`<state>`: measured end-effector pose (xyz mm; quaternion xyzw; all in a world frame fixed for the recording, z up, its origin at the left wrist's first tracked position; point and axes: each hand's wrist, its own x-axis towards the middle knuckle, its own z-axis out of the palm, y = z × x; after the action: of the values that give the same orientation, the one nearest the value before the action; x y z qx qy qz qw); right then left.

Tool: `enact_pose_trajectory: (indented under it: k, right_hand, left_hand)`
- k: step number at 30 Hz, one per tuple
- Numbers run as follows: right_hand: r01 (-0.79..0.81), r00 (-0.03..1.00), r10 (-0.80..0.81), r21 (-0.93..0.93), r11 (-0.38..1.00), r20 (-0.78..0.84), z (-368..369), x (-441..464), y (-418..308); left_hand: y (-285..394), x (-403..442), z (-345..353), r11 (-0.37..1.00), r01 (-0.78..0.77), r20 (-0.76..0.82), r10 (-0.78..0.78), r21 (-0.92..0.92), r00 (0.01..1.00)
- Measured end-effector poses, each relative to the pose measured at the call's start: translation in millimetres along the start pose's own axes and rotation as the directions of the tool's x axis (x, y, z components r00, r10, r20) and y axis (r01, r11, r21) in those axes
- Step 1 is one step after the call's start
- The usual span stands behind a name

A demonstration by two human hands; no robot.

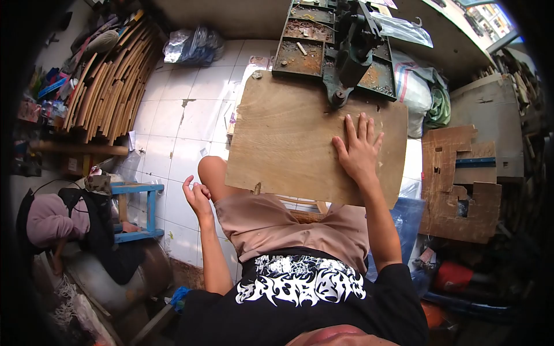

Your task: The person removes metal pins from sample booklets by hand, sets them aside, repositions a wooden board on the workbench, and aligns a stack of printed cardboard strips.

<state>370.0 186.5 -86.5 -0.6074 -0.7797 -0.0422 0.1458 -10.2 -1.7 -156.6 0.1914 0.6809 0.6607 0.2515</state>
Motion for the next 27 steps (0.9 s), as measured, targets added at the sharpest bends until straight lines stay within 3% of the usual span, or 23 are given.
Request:
enact_pose_trajectory:
  k: [3, 7, 11, 13, 16, 20, 27]
  right_hand:
    - [0.003, 1.000, -0.003, -0.013, 1.000, 0.004, 0.3, 0.3, -0.8]
    - [0.004, 1.000, -0.003, -0.016, 1.000, 0.017, -2.1, 0.6, -3.0]
    - [0.000, 1.000, 0.000, -0.009, 1.000, 0.020, -3.4, 1.2, -3.8]
    - [-0.001, 1.000, 0.001, -0.011, 1.000, 0.022, -5.2, 1.3, -4.6]
    - [-0.006, 0.999, 0.006, -0.005, 1.000, 0.033, -6.5, 1.8, -5.8]
    - [-0.019, 0.999, 0.019, 0.002, 1.000, 0.043, -5.3, 3.1, -5.6]
    - [-0.037, 0.998, 0.037, 0.011, 0.999, 0.060, -6.4, 4.2, -7.5]
  left_hand:
    - [-1.8, 9.7, 15.8, 0.999, 0.042, 0.051, -0.041, -0.027, 0.998]
    - [-0.6, 29.6, 55.9, 0.987, -0.141, 0.107, 0.149, -0.081, 0.983]
    - [-2.6, 41.1, 85.0, 0.977, -0.178, 0.152, 0.195, -0.119, 0.969]
    - [-15.9, 42.5, 91.7, 0.979, -0.144, 0.166, 0.167, -0.146, 0.972]
    - [-81.4, 46.9, 88.7, 0.997, -0.081, 0.203, 0.082, -0.009, 0.976]
    - [-40.3, 25.9, 114.3, 0.984, 0.008, 0.274, 0.041, -0.176, 0.961]
    - [-51.7, 50.2, 124.6, 0.995, 0.083, 0.257, -0.066, -0.054, 0.964]
